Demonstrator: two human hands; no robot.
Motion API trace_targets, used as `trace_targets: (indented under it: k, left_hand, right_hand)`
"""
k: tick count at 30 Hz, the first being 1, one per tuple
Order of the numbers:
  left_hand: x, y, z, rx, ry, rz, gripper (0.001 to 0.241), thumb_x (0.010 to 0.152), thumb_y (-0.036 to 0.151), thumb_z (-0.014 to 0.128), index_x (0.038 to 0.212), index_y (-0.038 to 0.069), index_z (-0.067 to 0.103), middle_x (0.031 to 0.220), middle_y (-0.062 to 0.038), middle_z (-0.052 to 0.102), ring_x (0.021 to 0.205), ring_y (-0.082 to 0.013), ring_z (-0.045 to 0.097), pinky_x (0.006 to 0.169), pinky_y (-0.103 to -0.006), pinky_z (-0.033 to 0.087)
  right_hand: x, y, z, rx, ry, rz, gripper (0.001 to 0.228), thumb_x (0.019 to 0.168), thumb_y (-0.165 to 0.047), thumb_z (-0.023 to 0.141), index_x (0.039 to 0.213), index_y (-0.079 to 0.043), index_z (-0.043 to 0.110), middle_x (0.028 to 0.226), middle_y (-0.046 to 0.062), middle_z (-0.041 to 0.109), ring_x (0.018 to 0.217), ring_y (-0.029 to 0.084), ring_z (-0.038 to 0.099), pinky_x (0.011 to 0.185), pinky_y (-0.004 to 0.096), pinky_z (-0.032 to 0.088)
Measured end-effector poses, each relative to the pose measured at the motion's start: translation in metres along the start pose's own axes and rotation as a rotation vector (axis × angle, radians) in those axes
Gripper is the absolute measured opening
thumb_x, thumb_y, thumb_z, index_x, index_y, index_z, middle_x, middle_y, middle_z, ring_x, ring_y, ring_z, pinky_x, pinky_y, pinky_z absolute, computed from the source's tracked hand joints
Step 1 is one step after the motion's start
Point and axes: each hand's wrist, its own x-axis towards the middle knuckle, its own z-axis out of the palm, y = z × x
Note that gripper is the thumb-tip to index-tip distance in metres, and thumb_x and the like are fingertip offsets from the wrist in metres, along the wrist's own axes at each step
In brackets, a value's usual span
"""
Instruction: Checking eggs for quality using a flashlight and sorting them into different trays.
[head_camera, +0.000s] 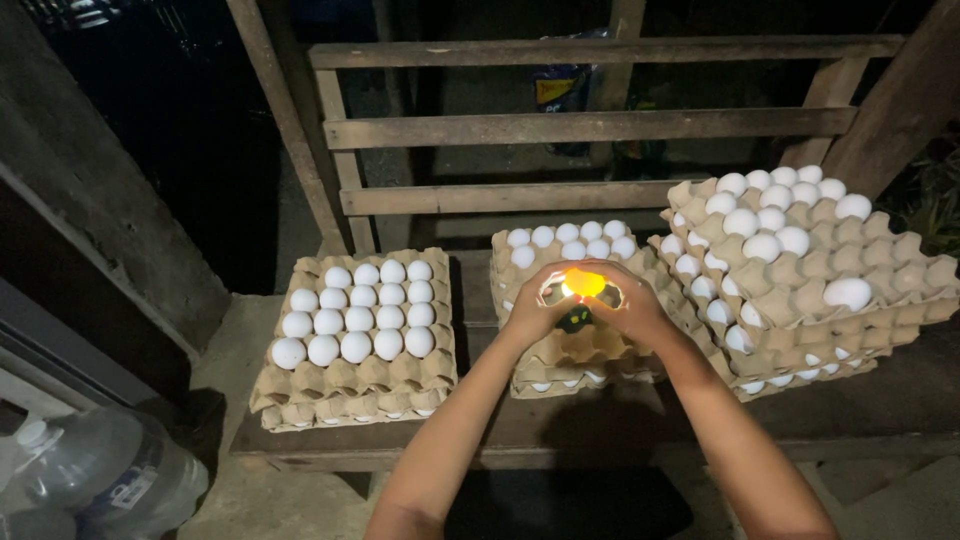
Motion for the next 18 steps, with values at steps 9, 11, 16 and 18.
trace_targets:
  k: [9, 11, 16, 18]
  left_hand:
    - [0.006, -0.027, -0.002, -0.023, 0.092, 0.155, 0.052, 0.089, 0.010, 0.079, 0.138, 0.010, 0.063, 0.135, -0.007, 0.069, 0.131, -0.0236, 0.061, 0.116, -0.0413, 0.044]
    - [0.001, 0.004, -0.014, 0.013, 0.110, 0.122, 0.053, 0.088, 0.010, 0.079, 0.139, 0.009, 0.062, 0.135, -0.007, 0.068, 0.129, -0.0215, 0.062, 0.109, -0.0389, 0.048]
    - [-0.007, 0.043, -0.053, -0.357, 0.056, 0.073, 0.058, 0.090, 0.004, 0.078, 0.144, 0.003, 0.056, 0.130, -0.012, 0.066, 0.120, -0.0190, 0.064, 0.103, -0.0341, 0.054]
    - [-0.012, 0.048, -0.074, -0.436, 0.123, 0.142, 0.056, 0.090, 0.001, 0.077, 0.142, 0.001, 0.055, 0.135, -0.011, 0.063, 0.123, -0.0171, 0.062, 0.102, -0.0316, 0.054]
  right_hand:
    - [0.009, -0.040, 0.000, -0.030, 0.019, 0.193, 0.052, 0.084, -0.010, 0.074, 0.135, -0.018, 0.063, 0.141, -0.001, 0.062, 0.120, 0.014, 0.063, 0.066, 0.029, 0.056]
    - [0.015, -0.043, 0.008, -0.102, 0.091, -0.012, 0.049, 0.085, -0.008, 0.077, 0.133, -0.012, 0.064, 0.139, 0.004, 0.064, 0.124, 0.019, 0.063, 0.085, 0.033, 0.054]
    - [0.041, -0.079, 0.043, -0.129, 0.243, -0.342, 0.041, 0.086, -0.006, 0.078, 0.125, -0.005, 0.066, 0.130, 0.012, 0.069, 0.125, 0.024, 0.067, 0.105, 0.036, 0.055]
    - [0.055, -0.095, 0.064, -0.086, 0.240, -0.401, 0.044, 0.086, -0.004, 0.075, 0.129, -0.003, 0.064, 0.132, 0.015, 0.065, 0.125, 0.028, 0.065, 0.106, 0.038, 0.053]
